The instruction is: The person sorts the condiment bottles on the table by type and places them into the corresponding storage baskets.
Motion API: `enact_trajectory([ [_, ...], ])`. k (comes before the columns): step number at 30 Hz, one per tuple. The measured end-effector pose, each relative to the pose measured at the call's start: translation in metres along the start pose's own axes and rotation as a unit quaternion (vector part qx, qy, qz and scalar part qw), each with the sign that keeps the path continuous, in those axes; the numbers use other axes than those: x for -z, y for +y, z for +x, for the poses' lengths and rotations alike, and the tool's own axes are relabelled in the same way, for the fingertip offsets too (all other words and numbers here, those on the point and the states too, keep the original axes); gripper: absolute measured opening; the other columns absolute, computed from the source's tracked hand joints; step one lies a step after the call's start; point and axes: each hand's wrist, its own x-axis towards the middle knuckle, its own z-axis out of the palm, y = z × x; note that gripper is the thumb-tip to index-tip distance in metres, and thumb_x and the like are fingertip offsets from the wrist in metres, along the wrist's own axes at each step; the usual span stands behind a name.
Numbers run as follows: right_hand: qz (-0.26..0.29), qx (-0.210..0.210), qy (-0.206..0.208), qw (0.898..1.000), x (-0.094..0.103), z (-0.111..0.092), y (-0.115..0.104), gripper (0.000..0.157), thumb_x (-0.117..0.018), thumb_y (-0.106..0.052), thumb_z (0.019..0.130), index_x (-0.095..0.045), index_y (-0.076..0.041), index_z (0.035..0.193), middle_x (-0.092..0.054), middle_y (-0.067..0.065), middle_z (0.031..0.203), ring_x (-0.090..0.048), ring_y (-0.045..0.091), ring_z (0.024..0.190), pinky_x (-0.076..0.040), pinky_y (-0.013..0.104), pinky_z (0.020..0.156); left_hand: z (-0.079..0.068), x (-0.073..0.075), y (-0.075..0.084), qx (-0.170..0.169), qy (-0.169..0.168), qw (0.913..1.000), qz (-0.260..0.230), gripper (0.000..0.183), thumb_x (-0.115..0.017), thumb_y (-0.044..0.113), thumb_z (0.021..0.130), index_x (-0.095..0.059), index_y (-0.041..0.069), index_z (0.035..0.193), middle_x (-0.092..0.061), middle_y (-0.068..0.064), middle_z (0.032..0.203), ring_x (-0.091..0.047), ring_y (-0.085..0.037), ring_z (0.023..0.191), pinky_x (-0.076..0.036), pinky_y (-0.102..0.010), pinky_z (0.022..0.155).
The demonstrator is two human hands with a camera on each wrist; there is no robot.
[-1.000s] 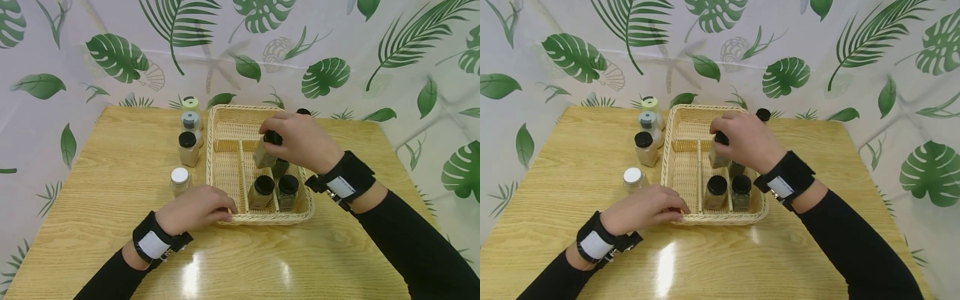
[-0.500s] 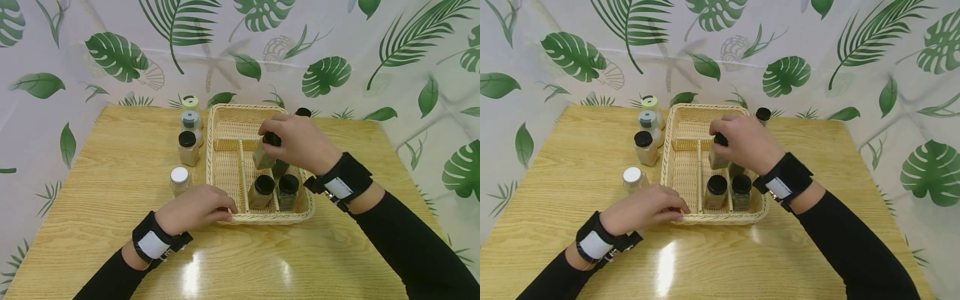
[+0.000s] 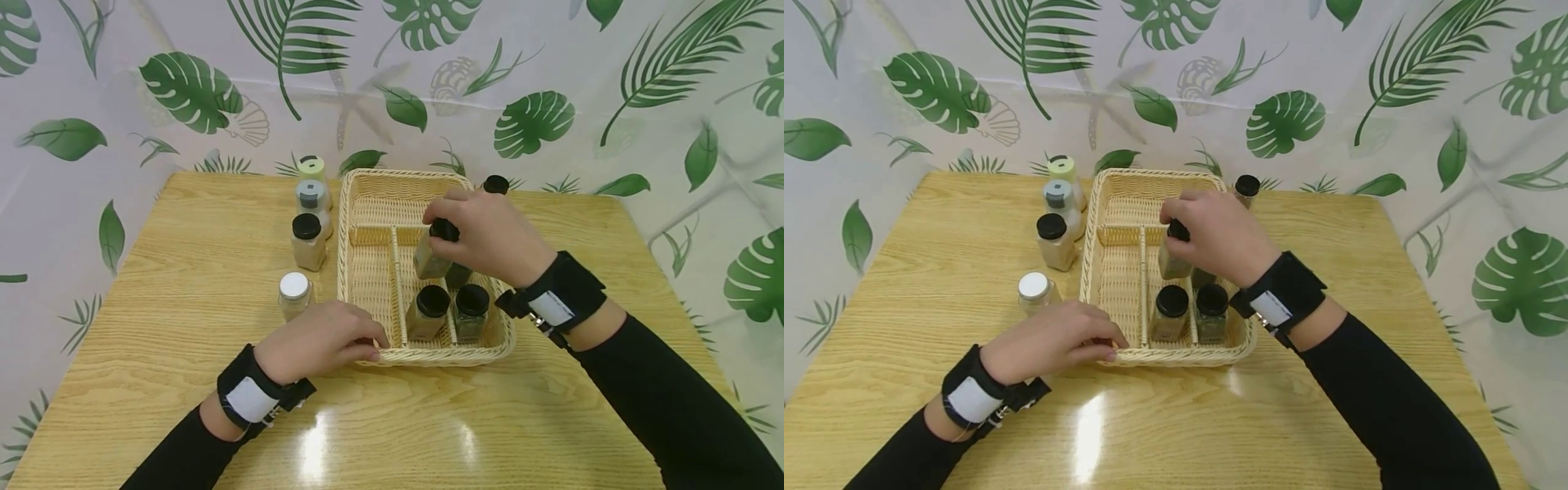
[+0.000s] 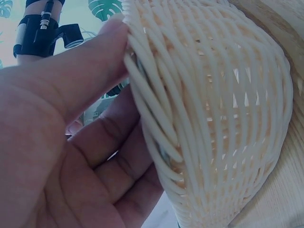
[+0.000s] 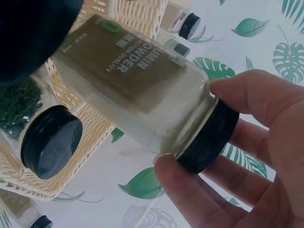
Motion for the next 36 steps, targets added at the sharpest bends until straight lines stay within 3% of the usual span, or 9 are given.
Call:
enact_trajectory([
  [36, 0.014, -0.017, -0.033, 0.999, -0.013, -0.001, -0.003, 0.017, -0.072, -0.023, 0.091, -0.071, -0.011, 0.103, -0.066, 0.004, 0.095, -0.055, 0.015, 0.065, -0.046, 0.031, 0.06, 0.0, -0.002, 0.0, -0.002, 0.006, 0.9999, 0.011, 0.01, -0.067, 0.028, 0.096, -0.074, 0.022, 0.099, -0.07, 0.012, 0.094, -0.059, 0.0, 0.08, -0.05, -0.022, 0.072],
])
